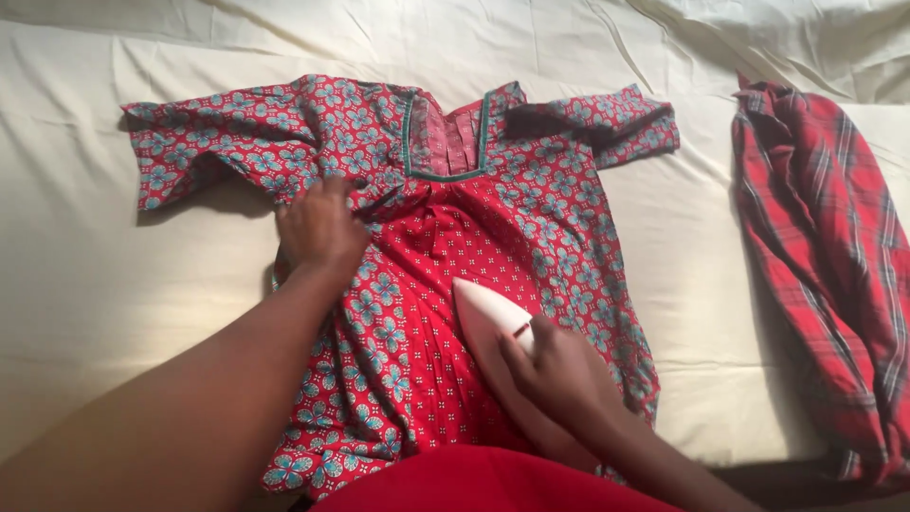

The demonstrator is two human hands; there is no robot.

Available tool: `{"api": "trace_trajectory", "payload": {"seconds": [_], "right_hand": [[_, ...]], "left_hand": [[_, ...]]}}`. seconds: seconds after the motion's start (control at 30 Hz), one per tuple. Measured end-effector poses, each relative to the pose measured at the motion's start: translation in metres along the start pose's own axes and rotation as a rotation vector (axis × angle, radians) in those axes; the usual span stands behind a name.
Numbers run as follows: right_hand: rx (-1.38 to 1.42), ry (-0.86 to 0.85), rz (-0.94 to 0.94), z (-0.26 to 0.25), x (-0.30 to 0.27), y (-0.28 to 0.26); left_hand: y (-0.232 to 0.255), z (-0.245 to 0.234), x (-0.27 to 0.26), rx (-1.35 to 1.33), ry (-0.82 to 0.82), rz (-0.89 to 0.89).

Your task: Ironing a red patterned dress on the surface of a bed.

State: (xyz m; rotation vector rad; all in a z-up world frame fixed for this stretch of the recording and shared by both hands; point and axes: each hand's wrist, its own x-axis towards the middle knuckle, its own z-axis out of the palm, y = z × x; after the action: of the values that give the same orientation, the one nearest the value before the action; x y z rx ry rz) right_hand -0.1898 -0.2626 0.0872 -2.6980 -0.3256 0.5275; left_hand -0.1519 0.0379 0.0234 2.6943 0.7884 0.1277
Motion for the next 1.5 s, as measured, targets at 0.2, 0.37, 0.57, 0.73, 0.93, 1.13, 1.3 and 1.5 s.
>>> {"api": "trace_trajectory", "payload": {"seconds": [0.2,0.37,0.57,0.73,0.93,1.13,1.3,1.5], "right_hand": [[0.019,0.102,0.032,0.008,0.066,-0.029],[0.094,0.119,0.124,0.005,0.092,-0.045],[0.03,0.033,-0.031,0.007,0.025,-0.027],[0.063,0.002,0.089,0.003,0.04,-0.042],[0.043,0.059,0.075,-0.002,0.112,-0.087],[0.062,0.078,0.046,0.007,0.085,-0.06],[-0.005,-0.032,0.197,-0.007,0.025,-0.039],[0.065,0.095,0.239,-0.012,0.071,-0.055]], "left_hand": [[0.041,0.023,0.05,-0.007,0.077,0.569],[0.072,0.02,0.094,0.063,-0.374,0.558],[0.069,0.032,0.124,0.255,-0.3,0.574],[0.081,0.024,0.126,0.271,-0.347,0.558],[0.084,0.031,0.144,0.328,-0.427,0.544],[0.082,0.039,0.15,0.395,-0.514,0.541],[0.105,0.037,0.142,0.272,-0.584,0.568],[0.127,0.057,0.128,0.173,-0.488,0.556]]}}
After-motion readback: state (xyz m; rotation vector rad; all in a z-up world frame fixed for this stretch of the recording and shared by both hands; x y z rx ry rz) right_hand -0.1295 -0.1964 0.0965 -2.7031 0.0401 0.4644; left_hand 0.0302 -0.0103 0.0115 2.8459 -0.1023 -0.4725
